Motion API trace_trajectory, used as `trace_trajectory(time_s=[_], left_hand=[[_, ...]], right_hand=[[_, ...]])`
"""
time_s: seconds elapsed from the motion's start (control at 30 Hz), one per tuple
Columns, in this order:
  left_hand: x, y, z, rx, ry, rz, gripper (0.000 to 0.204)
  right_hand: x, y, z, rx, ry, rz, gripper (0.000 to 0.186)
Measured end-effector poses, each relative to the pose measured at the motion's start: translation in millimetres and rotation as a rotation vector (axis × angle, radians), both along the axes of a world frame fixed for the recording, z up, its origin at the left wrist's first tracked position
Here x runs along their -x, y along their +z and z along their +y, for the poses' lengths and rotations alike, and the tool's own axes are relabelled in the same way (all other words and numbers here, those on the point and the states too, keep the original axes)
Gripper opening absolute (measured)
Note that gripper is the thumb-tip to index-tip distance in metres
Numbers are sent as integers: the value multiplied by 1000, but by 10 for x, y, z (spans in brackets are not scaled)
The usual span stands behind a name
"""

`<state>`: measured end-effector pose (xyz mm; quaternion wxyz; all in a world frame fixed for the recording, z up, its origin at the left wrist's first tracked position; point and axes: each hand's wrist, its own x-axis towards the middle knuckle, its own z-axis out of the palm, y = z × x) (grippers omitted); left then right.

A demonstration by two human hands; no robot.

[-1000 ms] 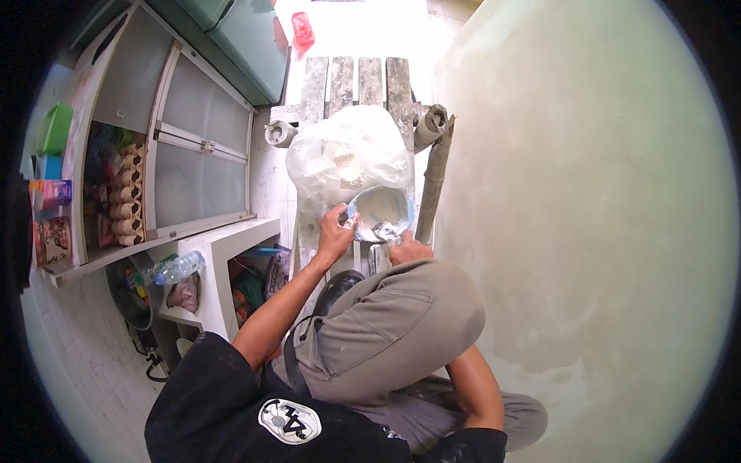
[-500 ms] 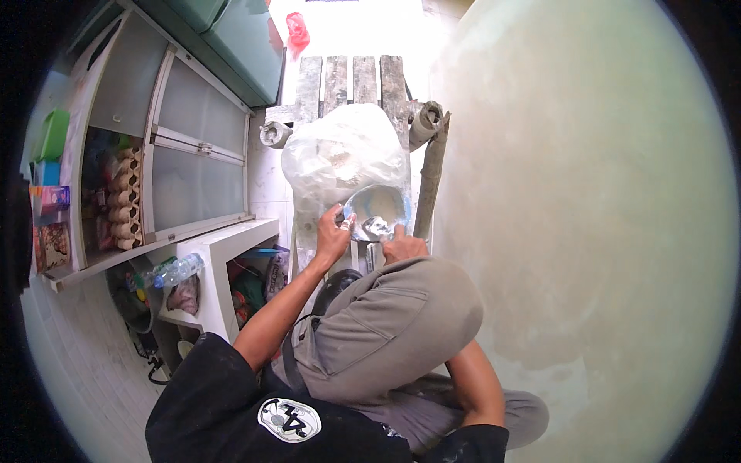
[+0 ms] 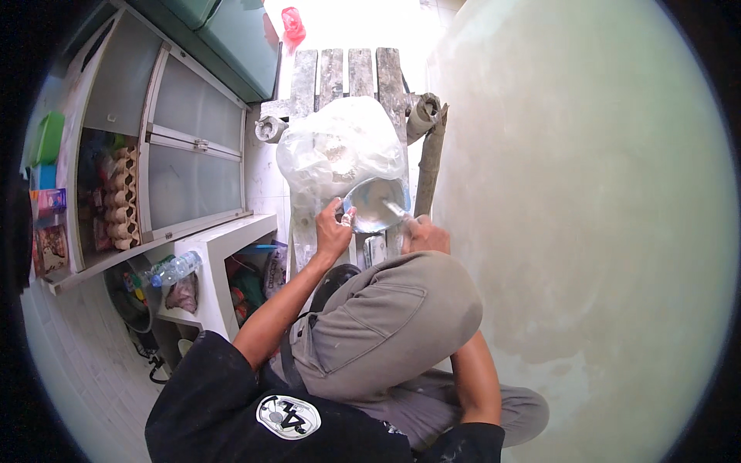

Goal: Applying plaster to a ceiling using a trowel and mixing more plaster in a small bowl.

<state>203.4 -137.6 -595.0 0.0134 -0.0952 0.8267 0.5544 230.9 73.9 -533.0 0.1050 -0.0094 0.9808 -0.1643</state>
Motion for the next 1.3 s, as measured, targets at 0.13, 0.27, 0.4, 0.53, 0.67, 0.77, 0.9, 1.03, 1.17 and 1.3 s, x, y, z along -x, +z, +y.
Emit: trace_trajectory(time_s=[0.13, 0.27, 0.4, 0.53, 0.67, 0.77, 0.9, 1.03, 1.17, 1.3], left_hand=[[2, -42, -6, 48, 22, 158, 18], [-1, -20, -46, -33, 5, 22, 17], [7, -9, -35, -60, 13, -30, 17], [26, 68, -7, 61, -36, -78, 20], [34, -5, -126, 47, -2, -17, 22], [89, -88, -84, -91, -45, -45, 19], [82, -252, -137, -50, -21, 9, 22], [125, -102, -46, -97, -100, -124, 27], [95, -140, -130, -41, -27, -66, 28], [119, -142, -144, -102, -61, -68, 27]], right_hand=[[-9, -107, 56, 57, -68, 109, 28], [26, 57, -99, 137, -223, -73, 31], [-40, -154, -107, 100, -384, -143, 33], [-210, -342, -270, 243, -416, -229, 35], [-124, 52, -619, 248, -377, -158, 37], [-61, 53, -457, 283, -252, -118, 37], [-30, -72, -401, 211, -283, -210, 37], [-54, -239, -172, 220, -400, -178, 36], [-56, -131, -289, 172, -364, -263, 35], [-15, -71, -288, 275, -338, -180, 33]])
